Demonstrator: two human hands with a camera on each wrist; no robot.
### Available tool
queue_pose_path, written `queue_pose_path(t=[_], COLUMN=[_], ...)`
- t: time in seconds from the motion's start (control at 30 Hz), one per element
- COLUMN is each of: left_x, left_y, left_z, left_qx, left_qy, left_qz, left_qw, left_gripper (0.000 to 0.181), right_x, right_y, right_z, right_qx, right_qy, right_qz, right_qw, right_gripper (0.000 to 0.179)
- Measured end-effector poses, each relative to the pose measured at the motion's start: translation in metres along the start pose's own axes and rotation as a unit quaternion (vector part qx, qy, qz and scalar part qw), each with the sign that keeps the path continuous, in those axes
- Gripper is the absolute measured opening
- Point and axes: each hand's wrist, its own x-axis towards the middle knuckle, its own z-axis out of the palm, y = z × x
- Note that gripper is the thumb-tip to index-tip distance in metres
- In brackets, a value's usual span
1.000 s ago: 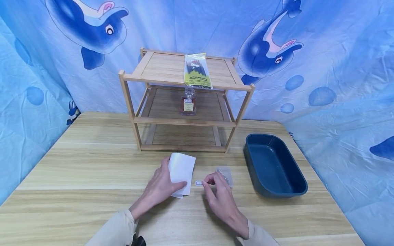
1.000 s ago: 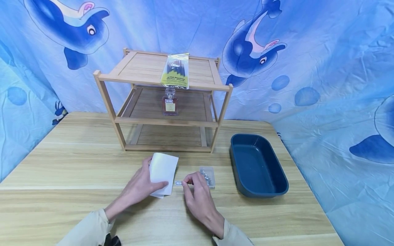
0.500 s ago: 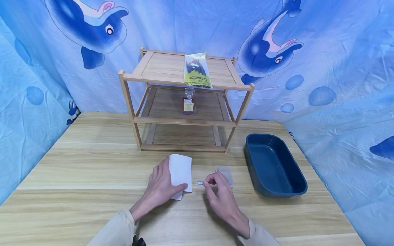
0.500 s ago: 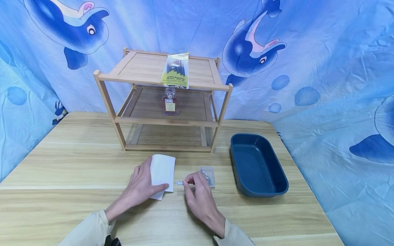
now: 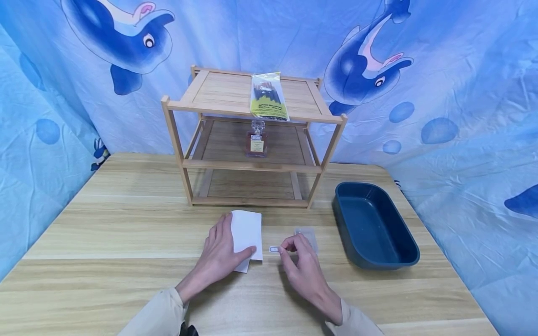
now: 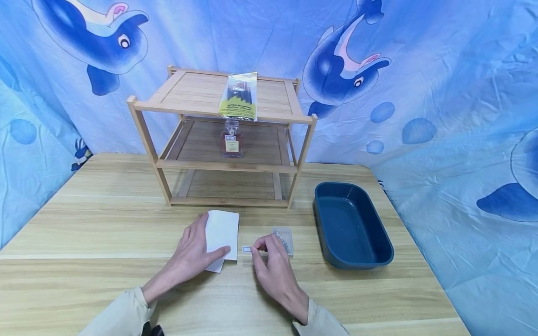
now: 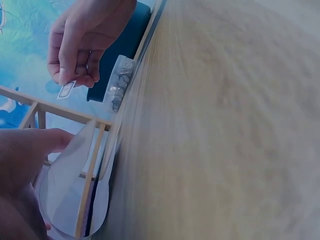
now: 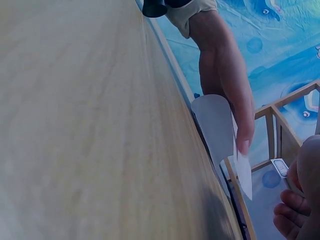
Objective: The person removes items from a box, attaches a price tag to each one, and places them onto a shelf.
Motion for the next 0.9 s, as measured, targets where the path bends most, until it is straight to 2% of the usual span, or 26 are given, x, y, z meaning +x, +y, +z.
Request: queue_pose_path(t=[0.2,0.3,0.47,0.63,0.73,0.9], left_x=[0.0,0.0,0.001,0.001,-0.001,-0.002], left_y=[0.0,0.0,0.005,0.015,0.021,0.033], left_z=[-0.002,-0.002,-0.001,0.001,0.004,0.006], left_qx=[-0.014,-0.022,-0.043,-0.053,-0.057,-0.062], left_qy=[0.009,0.026,0.068,0.098,0.096,0.057], left_qz=[0.014,0.034,0.09,0.163,0.198,0.228], left_qw=[0.9998,0.9988,0.9927,0.9804,0.9737,0.9701], left_gripper=[0.102,0.097,0.083,0.054,0.036,0.021], right_x=[0.001,0.001,0.002,0.003,0.003,0.002], right_y=[0.001,0.001,0.003,0.003,0.003,0.005], right_z=[-0.001,-0.002,-0.004,-0.006,-0.007,-0.009], right_qx=[0.003,0.005,0.008,0.015,0.023,0.041], right_qy=[-0.002,-0.005,-0.006,0.003,0.008,0.004], right_qz=[0.003,0.012,0.023,0.017,0.009,0.004], right_qw=[1.0,0.9999,0.9997,0.9997,0.9997,0.9992], right_gripper=[0.006,0.005,0.006,0.011,0.013,0.011])
